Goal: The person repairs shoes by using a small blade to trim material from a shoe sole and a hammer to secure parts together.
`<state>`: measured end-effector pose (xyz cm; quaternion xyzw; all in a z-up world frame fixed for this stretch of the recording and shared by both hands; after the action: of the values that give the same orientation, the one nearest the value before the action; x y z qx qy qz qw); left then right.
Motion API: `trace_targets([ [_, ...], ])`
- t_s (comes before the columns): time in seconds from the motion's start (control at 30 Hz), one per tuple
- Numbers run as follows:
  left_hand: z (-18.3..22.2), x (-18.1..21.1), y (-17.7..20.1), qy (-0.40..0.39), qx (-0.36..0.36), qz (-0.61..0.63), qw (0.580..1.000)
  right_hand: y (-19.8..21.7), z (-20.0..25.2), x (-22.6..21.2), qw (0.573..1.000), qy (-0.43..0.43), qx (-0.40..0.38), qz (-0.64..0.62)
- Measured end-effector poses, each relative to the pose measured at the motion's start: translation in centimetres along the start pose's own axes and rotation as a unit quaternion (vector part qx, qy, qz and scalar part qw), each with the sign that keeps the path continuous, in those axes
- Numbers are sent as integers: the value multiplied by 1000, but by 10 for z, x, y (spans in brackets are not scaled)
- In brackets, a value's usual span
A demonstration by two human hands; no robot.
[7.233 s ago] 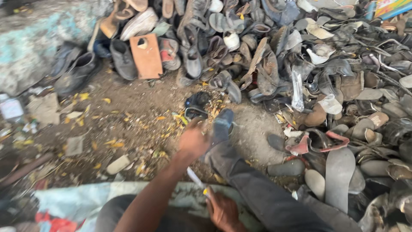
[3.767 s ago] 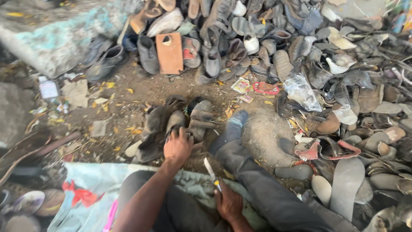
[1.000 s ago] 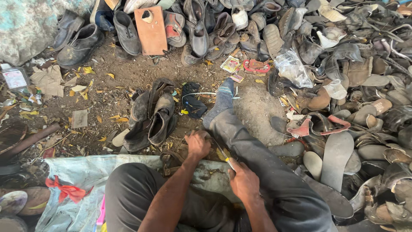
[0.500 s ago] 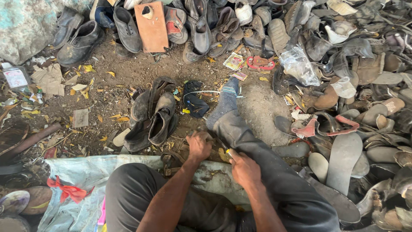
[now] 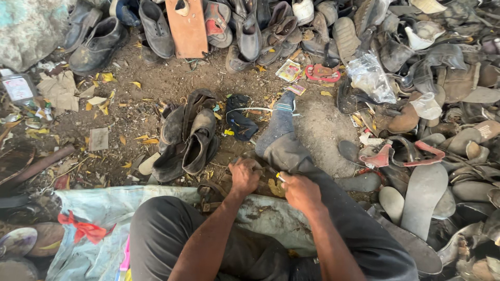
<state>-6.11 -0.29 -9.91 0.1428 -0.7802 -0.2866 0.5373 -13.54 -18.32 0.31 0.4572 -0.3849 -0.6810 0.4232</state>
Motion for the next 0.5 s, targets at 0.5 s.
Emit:
trace_targets([
  [0.5, 2, -3, 5, -41, 15, 20, 999, -32, 15, -7, 995, -33, 83, -39],
])
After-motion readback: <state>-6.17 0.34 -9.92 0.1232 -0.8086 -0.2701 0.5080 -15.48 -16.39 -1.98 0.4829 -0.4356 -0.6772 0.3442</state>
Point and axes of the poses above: each hand's wrist, its own z-axis away from the middle knuckle, its own y-axis out of the back of the hand, x = y × z, the point moved 3 cm from there along -z, towards the middle knuckle, and after that the axes turned 9 degrees about -y, right-handed, at the moved point
